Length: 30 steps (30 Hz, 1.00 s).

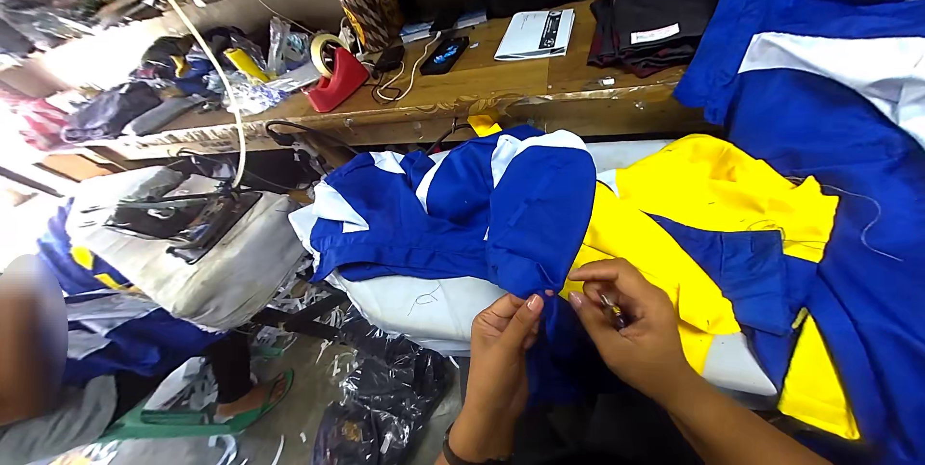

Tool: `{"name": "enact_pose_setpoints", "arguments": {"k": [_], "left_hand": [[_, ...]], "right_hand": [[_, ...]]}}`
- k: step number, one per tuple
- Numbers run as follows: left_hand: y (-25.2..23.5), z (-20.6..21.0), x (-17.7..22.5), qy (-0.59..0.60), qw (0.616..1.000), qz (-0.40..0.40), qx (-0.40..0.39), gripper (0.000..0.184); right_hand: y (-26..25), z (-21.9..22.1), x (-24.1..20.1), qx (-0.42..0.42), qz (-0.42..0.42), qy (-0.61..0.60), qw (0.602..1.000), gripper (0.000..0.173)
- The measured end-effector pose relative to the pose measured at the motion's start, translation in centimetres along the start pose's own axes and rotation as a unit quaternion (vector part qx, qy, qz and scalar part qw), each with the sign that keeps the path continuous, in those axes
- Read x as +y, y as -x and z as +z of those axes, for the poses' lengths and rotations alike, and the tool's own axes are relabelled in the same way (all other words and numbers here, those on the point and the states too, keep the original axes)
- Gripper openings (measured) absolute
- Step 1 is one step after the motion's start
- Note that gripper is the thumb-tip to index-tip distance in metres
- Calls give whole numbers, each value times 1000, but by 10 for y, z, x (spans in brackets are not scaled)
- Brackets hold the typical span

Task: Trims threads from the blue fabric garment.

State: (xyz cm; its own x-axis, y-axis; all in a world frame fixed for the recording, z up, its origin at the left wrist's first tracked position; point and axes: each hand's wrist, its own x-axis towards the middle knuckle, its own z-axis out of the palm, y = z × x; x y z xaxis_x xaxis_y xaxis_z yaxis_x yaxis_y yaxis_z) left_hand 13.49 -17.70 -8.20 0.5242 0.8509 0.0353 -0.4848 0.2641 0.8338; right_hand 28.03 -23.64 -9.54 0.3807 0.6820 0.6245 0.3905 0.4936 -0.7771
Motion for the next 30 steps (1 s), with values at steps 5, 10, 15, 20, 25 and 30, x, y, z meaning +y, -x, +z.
{"name": "enact_pose_setpoints", "arguments": {"k": [5, 10, 15, 20, 25, 30], "left_hand": [[2, 4, 2, -64, 998, 28, 6, 20], [2, 6, 1, -49, 999, 0, 15, 24], [3, 3, 4, -5, 1000, -26, 12, 22], [1, 2, 4, 21, 998, -57, 2, 21], [0, 1, 5, 23, 997, -72, -15, 21], [-1, -1, 7, 21, 997, -69, -20, 21]], "right_hand": [[-8, -8, 7, -28, -118, 102, 987, 14], [-1, 3, 4, 0, -133, 81, 988, 8], [-6, -24, -10, -47, 85, 27, 995, 45], [0, -43, -9, -36, 20, 162, 986, 34], [-11, -51, -8, -64, -54, 230, 970, 29], [-24, -58, -12, -102, -107, 272, 951, 28]]}}
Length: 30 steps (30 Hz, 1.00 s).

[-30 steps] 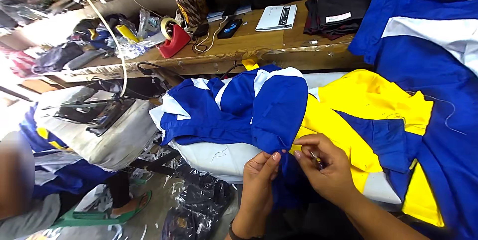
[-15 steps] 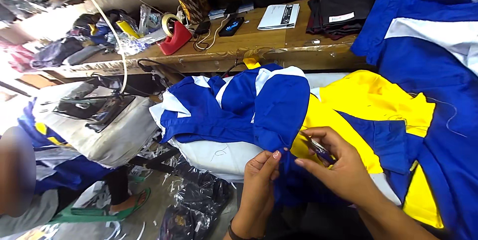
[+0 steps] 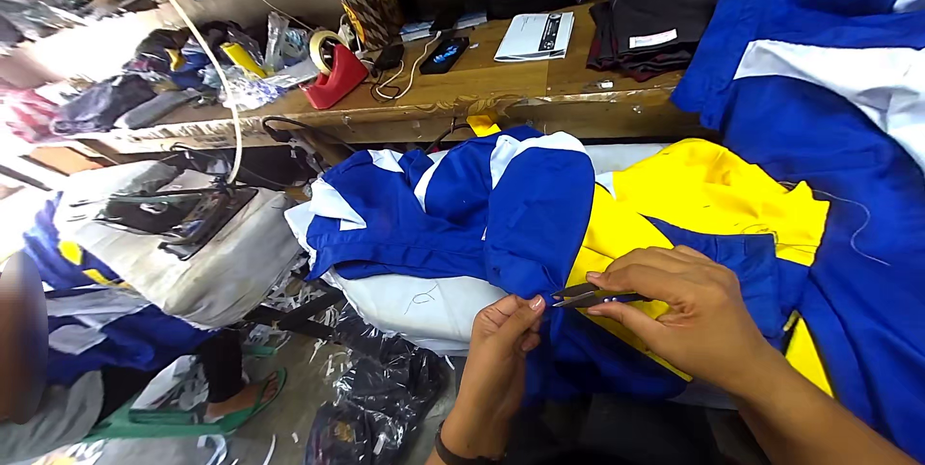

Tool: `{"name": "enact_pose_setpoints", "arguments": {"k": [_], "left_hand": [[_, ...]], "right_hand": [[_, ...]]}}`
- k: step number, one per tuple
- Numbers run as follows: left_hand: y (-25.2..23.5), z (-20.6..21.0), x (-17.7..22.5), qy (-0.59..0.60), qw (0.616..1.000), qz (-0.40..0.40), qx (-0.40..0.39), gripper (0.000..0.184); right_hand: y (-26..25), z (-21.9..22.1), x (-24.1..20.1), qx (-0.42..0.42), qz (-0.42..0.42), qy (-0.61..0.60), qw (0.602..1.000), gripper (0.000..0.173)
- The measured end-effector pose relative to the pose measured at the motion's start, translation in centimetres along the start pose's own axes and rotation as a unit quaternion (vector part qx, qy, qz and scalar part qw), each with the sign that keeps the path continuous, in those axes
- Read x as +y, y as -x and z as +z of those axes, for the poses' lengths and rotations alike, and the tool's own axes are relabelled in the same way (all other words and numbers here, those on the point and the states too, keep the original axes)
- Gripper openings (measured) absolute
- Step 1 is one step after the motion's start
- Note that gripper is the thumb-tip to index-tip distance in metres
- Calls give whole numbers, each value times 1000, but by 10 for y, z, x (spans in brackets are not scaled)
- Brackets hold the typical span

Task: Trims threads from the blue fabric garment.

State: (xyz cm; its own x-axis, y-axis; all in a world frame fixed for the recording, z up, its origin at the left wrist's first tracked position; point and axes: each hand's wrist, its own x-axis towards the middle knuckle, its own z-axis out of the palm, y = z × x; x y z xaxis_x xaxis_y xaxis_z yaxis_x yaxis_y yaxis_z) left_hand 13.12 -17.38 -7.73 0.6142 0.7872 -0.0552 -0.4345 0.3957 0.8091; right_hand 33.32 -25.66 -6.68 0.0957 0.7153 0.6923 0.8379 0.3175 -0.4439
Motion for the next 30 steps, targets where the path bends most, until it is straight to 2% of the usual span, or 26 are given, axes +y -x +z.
{"name": "enact_pose_setpoints", "arguments": {"k": [3, 10, 21, 27, 30], "left_hand": [[0, 0, 0, 5, 1000, -5, 0, 21], [1, 4, -6, 14, 1000, 12, 7, 20], [5, 12, -16, -58, 993, 99, 33, 21], [6, 11, -20, -73, 989, 123, 36, 18], [6, 11, -22, -78, 987, 136, 36, 18]], "right_hand": [[-2, -1, 2, 0, -20, 7, 1000, 27], [10, 9, 2, 16, 102, -114, 988, 27], [23, 27, -17, 81, 145, -128, 978, 26], [22, 24, -16, 39, 233, -311, 921, 16], [21, 23, -16, 29, 246, -344, 906, 15]]}}
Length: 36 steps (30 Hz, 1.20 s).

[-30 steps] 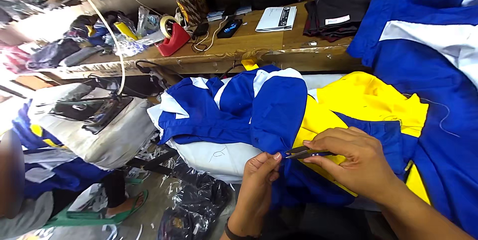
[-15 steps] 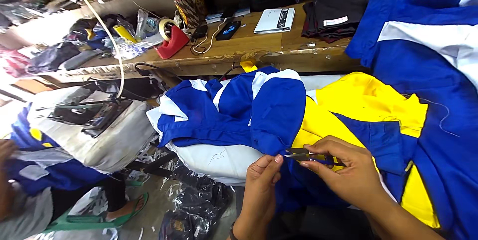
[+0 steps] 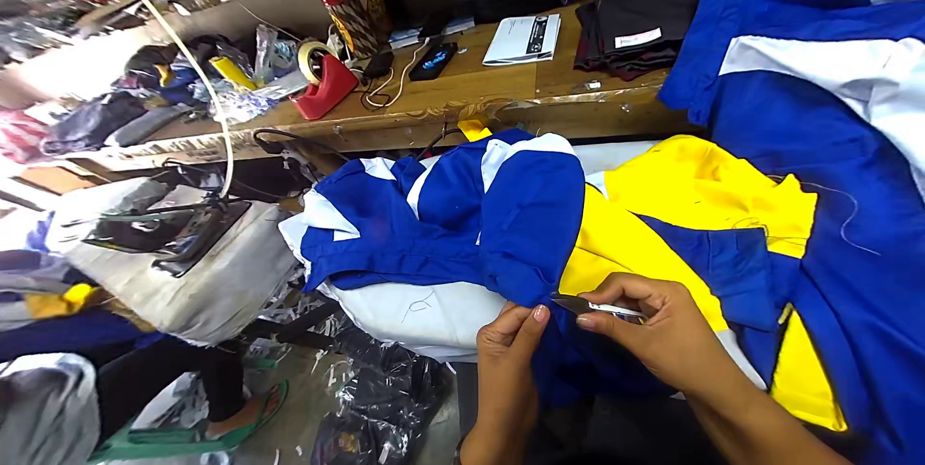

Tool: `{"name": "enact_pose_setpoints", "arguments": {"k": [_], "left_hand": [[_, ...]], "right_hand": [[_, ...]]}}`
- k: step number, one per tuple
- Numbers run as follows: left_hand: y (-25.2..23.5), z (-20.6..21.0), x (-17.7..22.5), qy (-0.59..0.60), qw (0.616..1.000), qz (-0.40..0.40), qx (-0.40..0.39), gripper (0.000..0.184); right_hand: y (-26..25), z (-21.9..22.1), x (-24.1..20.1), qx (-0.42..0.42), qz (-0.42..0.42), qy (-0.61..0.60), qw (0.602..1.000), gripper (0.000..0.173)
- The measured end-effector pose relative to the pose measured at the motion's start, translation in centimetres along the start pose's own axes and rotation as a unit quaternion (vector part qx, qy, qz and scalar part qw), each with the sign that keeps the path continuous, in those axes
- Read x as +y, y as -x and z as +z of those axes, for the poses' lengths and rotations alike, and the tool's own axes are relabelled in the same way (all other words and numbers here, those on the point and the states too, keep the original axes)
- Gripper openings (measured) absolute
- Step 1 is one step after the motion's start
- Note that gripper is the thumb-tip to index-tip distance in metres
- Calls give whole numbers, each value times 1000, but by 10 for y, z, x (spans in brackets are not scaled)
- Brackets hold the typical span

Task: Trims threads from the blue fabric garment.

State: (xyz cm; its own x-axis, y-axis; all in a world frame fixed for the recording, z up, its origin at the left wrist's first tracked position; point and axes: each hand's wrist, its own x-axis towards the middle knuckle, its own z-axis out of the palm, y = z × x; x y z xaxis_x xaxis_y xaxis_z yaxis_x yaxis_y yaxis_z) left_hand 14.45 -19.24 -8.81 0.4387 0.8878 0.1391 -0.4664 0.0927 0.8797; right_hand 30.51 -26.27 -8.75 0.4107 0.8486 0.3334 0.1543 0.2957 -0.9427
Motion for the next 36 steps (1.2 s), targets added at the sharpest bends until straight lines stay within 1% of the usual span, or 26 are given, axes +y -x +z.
{"name": "enact_pose_setpoints", "arguments": {"k": [3, 7, 11, 14, 16, 17, 19, 21, 22, 26, 27, 29, 30, 31, 32, 34, 35, 36], "left_hand": [[0, -1, -2, -18, 1000, 21, 3, 17], [1, -2, -4, -45, 998, 53, 2, 16], [1, -3, -4, -39, 998, 48, 4, 16], [0, -3, -4, -39, 998, 48, 5, 16], [0, -3, -4, -44, 998, 54, 2, 16], [0, -4, -4, -46, 997, 55, 0, 16], [0, -4, -1, -37, 998, 41, -1, 17], [-2, -7, 3, -5, 1000, 15, 0, 17], [-3, -9, 5, 9, 1000, 1, 5, 17], [-7, -19, 14, 51, 998, -39, 12, 14], [-8, -21, 16, 59, 997, -43, 6, 13], [-10, -25, 21, 63, 997, -44, -9, 13], [-12, -27, 23, 59, 997, -40, -13, 14], [-13, -29, 24, 51, 998, -30, -10, 15], [-15, -32, 24, 35, 999, -11, -2, 15], [-18, -37, 22, -48, 997, 52, 19, 9], [-19, -41, 20, -135, 987, 88, 27, 24], [-19, -45, 18, -225, 967, 117, 36, 40]], "right_hand": [[2, 2, -1, 5, 0, 4, 1000, 16], [3, 3, 0, 11, 2, -1, 1000, 13], [3, 5, 1, 11, 4, -16, 1000, 12], [6, 6, 2, 22, -10, 10, 1000, 16], [5, 8, 3, 29, -22, 22, 999, 14], [5, 8, 3, 23, -21, 12, 999, 13], [3, 8, 2, -4, -2, -51, 999, 12], [-2, 7, -2, -32, 17, -117, 992, 17], [-5, 7, -4, -33, 16, -126, 991, 20], [-22, 18, -9, -16, 1, -51, 999, 37], [-27, 24, -8, -21, 3, -35, 999, 37], [-39, 40, -10, -47, 18, -21, 999, 28], [-45, 48, -12, -65, 33, -26, 997, 18], [-51, 56, -14, -82, 47, -32, 995, 9], [-57, 64, -16, -91, 60, -41, 993, 5], [-68, 77, -17, -72, 67, -51, 994, 8], [-73, 83, -18, -50, 54, -52, 996, 7], [-78, 87, -21, -28, 27, -51, 998, 6]]}}
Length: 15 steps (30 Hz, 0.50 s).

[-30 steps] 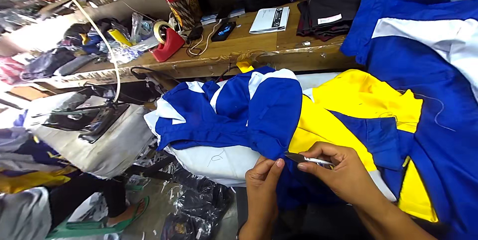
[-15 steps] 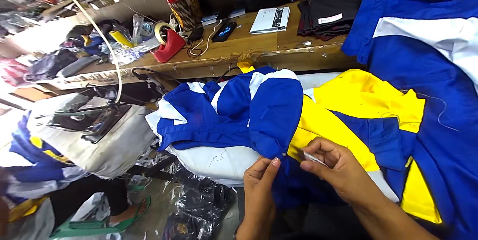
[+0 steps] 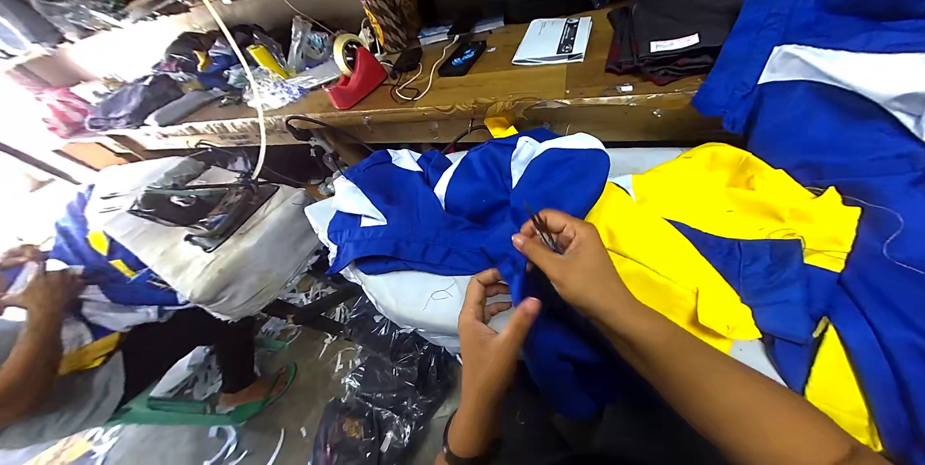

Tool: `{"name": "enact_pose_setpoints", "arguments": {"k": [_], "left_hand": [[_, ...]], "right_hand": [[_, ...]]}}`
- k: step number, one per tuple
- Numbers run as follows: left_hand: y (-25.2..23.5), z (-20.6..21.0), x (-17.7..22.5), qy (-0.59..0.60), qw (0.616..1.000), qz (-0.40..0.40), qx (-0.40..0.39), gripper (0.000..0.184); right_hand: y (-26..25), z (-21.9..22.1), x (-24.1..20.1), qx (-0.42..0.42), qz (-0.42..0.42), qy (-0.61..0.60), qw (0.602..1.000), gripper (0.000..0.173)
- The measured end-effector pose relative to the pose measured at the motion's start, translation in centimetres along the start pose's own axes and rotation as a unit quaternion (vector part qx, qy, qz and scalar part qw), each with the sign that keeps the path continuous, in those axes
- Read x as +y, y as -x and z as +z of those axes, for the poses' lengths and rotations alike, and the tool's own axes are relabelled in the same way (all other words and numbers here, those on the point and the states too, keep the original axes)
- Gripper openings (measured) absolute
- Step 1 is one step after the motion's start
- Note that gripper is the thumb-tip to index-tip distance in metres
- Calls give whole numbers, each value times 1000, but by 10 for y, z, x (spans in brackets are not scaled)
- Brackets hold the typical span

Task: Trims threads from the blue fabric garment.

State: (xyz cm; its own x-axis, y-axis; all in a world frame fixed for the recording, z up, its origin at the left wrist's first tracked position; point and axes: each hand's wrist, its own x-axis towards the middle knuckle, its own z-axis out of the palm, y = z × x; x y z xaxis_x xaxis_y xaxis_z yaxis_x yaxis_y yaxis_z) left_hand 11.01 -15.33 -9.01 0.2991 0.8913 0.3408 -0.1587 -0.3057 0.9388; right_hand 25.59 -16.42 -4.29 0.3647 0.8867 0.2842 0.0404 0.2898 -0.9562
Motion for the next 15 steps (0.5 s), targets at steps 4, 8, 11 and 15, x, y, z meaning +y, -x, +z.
{"name": "enact_pose_setpoints", "arguments": {"k": [4, 8, 11, 15], "left_hand": [[-4, -6, -9, -116, 992, 44, 19, 19], [-24, -10, 7, 43, 999, -2, -13, 8], [-43, -6, 17, 122, 989, -81, 6, 10], [-56, -10, -13, 125, 971, -196, 60, 10]], "right_hand": [[-22, 4, -20, 65, -217, 36, 973, 7], [-58, 4, -44, 120, -416, 74, 898, 5], [-99, 4, -33, 113, -418, 156, 888, 10], [-110, -3, -16, 17, -83, 346, 934, 20]]}}
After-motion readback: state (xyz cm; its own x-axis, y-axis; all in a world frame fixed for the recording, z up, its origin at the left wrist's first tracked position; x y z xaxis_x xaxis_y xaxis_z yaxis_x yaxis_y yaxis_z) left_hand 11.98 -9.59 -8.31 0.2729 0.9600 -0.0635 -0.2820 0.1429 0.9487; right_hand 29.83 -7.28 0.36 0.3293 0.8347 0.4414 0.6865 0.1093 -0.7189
